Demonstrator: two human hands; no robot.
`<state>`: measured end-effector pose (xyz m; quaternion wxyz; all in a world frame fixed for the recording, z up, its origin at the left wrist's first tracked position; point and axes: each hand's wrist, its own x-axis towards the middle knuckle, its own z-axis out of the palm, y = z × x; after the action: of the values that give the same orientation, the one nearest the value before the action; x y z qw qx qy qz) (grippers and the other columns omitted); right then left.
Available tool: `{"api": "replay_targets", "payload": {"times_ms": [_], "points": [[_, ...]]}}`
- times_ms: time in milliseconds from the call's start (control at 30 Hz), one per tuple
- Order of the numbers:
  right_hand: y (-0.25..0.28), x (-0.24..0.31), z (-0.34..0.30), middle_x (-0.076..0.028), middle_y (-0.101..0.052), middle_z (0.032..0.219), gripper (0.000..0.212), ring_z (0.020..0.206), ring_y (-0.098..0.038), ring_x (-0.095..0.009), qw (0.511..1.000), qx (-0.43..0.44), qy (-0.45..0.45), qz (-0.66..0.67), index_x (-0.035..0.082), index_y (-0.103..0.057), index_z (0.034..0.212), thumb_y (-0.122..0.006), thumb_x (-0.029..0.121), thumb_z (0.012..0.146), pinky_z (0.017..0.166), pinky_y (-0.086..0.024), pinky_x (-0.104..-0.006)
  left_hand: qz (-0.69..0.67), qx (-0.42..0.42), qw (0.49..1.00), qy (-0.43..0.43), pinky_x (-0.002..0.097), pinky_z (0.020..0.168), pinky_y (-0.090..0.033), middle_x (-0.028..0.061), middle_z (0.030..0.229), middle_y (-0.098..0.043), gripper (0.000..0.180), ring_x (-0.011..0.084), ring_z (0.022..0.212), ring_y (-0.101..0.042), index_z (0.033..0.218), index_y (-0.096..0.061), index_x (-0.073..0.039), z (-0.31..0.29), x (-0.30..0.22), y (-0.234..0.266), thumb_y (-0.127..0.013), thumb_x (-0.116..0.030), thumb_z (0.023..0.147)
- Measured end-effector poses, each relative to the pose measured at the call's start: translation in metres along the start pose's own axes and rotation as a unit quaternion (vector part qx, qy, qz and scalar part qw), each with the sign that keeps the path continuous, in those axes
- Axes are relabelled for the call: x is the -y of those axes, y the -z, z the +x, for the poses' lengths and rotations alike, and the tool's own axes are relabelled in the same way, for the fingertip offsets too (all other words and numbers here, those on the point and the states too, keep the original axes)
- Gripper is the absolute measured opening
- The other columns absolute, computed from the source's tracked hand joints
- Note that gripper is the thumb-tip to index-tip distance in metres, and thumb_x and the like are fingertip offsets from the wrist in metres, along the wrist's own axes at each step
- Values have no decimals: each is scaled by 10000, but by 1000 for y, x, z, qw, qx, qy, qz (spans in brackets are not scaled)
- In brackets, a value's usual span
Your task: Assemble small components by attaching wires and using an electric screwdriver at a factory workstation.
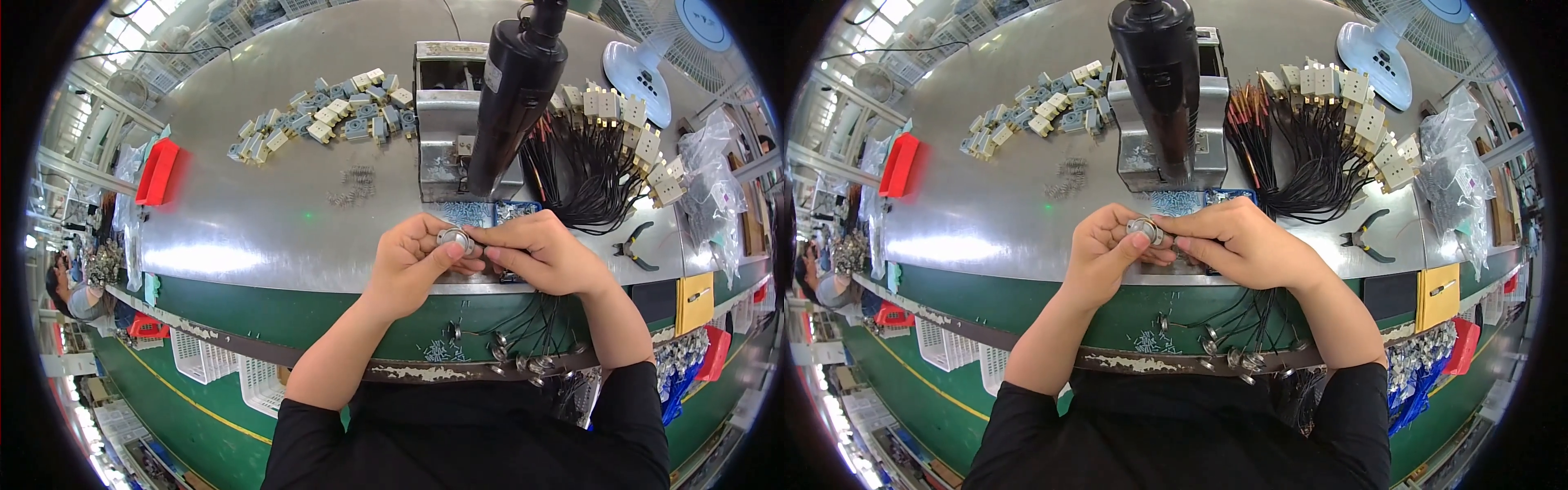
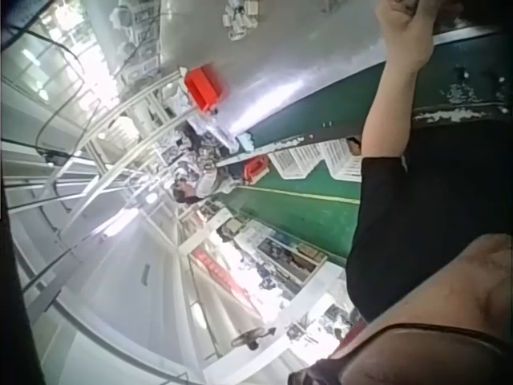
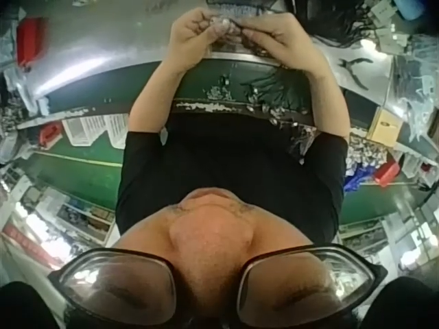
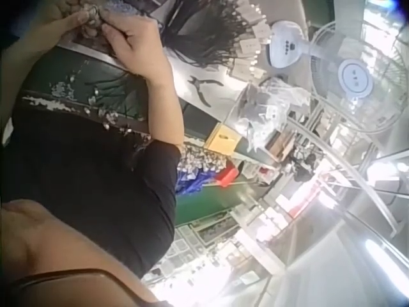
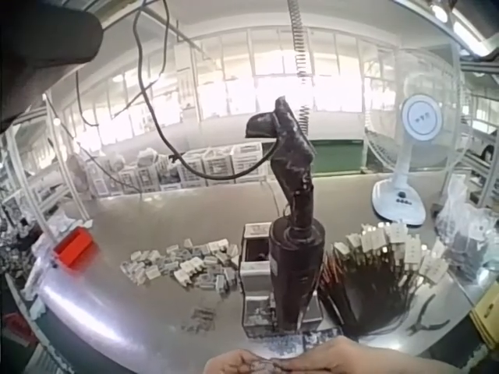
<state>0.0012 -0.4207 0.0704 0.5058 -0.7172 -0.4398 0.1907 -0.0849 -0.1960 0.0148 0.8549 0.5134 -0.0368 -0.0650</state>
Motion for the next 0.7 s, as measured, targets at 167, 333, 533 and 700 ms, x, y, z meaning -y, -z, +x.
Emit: {"api": "replay_targets", "payload": {"times_ms": [167, 333, 533, 700], "points": [[-1, 1, 7, -201, -714, 822, 395, 707, -701, -268, 999, -2, 42, 3, -44, -685, 1338, -676, 13, 947, 687, -541, -355, 27, -14, 999, -21, 372, 851, -643, 220, 1093, -762, 245, 288, 986, -782, 1237, -561, 61, -6, -8, 3, -653, -71, 1053], [13, 13, 2, -127, -591, 695, 451, 627, -598, -267, 989, 46, -78, -112, -21, -702, 1234, -797, 75, 803, 631, -499, -387, 418, -74, 898, -117, 318, 876, -571, 160, 1142, -761, 400, 234, 978, -751, 1367, -592, 36, 1, -59, 45, -690, -144, 1024], [17, 4, -6, -189, -617, 797, 297, 797, -633, -431, 953, 76, -95, -277, -27, -628, 892, -839, 104, 728, 722, -519, -486, 788, -273, 542, -103, 433, 1017, -540, 114, 1305, -674, 384, 318, 1218, -634, 1342, -705, -151, 46, -93, 143, -685, -151, 958], [19, 5, -8, -181, -685, 937, 290, 896, -685, -416, 939, 93, -101, -314, 1, -727, 971, -835, 112, 726, 810, -555, -491, 845, -214, 476, -115, 456, 1050, -524, 99, 1395, -627, 386, 312, 1327, -567, 1306, -727, -176, 60, -89, 180, -723, -152, 921]]}}
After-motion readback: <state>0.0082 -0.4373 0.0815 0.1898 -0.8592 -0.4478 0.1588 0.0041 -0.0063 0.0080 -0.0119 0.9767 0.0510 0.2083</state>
